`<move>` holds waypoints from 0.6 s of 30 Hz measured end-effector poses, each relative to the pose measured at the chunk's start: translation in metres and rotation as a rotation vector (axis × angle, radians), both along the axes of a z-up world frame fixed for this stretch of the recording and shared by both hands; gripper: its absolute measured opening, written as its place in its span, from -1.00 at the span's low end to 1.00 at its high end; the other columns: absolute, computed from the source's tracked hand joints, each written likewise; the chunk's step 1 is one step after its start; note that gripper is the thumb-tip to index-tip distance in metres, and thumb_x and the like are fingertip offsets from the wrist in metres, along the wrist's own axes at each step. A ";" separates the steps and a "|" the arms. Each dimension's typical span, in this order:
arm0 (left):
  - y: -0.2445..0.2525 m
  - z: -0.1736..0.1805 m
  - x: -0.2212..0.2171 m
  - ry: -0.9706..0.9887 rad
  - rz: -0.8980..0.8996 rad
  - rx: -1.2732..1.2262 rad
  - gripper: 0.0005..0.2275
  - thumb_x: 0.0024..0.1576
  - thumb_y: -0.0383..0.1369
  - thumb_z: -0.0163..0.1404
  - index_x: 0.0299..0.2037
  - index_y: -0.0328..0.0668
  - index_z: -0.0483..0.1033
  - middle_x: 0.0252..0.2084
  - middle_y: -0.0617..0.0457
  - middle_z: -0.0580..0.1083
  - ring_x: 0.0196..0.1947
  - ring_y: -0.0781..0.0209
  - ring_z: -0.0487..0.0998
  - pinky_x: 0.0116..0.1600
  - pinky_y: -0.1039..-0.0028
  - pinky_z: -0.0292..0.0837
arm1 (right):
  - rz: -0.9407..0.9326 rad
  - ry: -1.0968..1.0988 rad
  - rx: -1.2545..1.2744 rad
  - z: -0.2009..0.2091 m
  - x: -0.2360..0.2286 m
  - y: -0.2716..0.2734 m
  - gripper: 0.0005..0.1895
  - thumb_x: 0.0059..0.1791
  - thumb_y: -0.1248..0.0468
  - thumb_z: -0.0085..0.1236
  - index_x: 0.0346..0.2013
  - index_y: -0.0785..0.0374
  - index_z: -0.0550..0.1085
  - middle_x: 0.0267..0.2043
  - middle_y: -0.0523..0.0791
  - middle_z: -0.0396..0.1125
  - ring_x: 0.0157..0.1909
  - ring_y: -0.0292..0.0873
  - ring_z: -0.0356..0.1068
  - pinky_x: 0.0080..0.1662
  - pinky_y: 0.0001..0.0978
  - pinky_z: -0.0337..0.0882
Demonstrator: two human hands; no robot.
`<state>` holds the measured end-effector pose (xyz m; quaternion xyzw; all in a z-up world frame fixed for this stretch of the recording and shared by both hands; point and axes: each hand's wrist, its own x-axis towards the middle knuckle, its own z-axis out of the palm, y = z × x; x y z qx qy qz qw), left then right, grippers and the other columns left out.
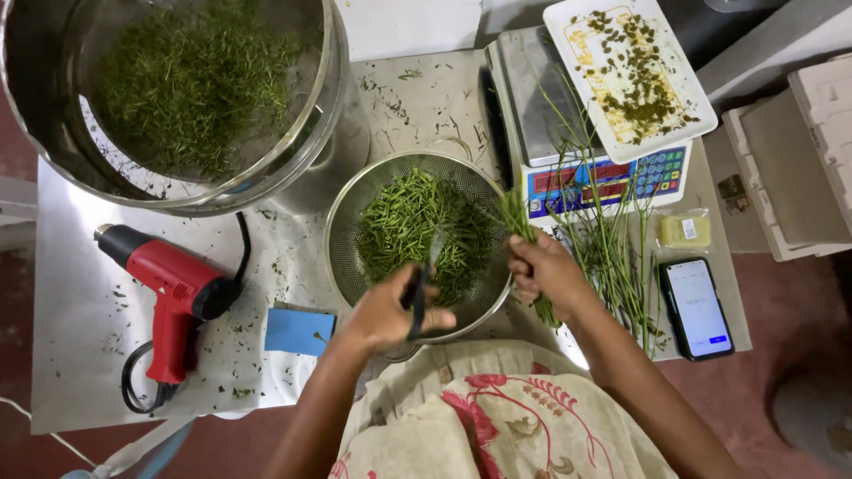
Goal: Cutting green stalks into small pieces using scissors into a metal bowl.
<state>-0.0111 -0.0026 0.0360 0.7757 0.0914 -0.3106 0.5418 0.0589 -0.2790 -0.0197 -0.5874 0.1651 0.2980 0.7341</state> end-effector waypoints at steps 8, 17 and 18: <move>-0.005 0.016 -0.004 -0.027 -0.127 0.080 -0.24 -0.26 0.13 0.32 0.19 0.10 0.47 -0.03 -0.11 0.62 0.08 -0.25 0.58 0.18 0.09 0.45 | 0.376 -0.078 -0.029 0.052 -0.007 0.027 -0.62 0.15 0.13 0.01 0.10 0.36 0.26 -0.54 -0.19 0.03 -0.70 -0.42 -0.01 -0.64 -0.56 0.07; 0.011 -0.021 0.010 -0.117 -0.176 0.013 -0.38 -0.12 -0.14 0.30 0.23 0.05 0.49 -0.13 -0.11 0.65 -0.03 -0.17 0.65 0.07 0.11 0.53 | 0.588 -0.180 -0.055 0.052 -0.001 0.029 -0.58 0.23 0.04 -0.30 -0.20 0.31 0.37 -0.62 -0.20 -0.01 -0.77 -0.39 -0.05 -0.70 -0.55 0.07; 0.011 -0.022 0.013 -0.135 -0.205 0.049 -0.41 -0.12 -0.12 0.28 0.20 0.15 0.52 -0.17 -0.07 0.65 -0.06 -0.15 0.65 0.04 0.11 0.55 | 0.574 -0.172 -0.044 0.057 0.001 0.031 -0.57 0.23 0.04 -0.29 -0.27 0.31 0.36 -0.65 -0.20 -0.01 -0.80 -0.40 -0.08 -0.72 -0.56 0.04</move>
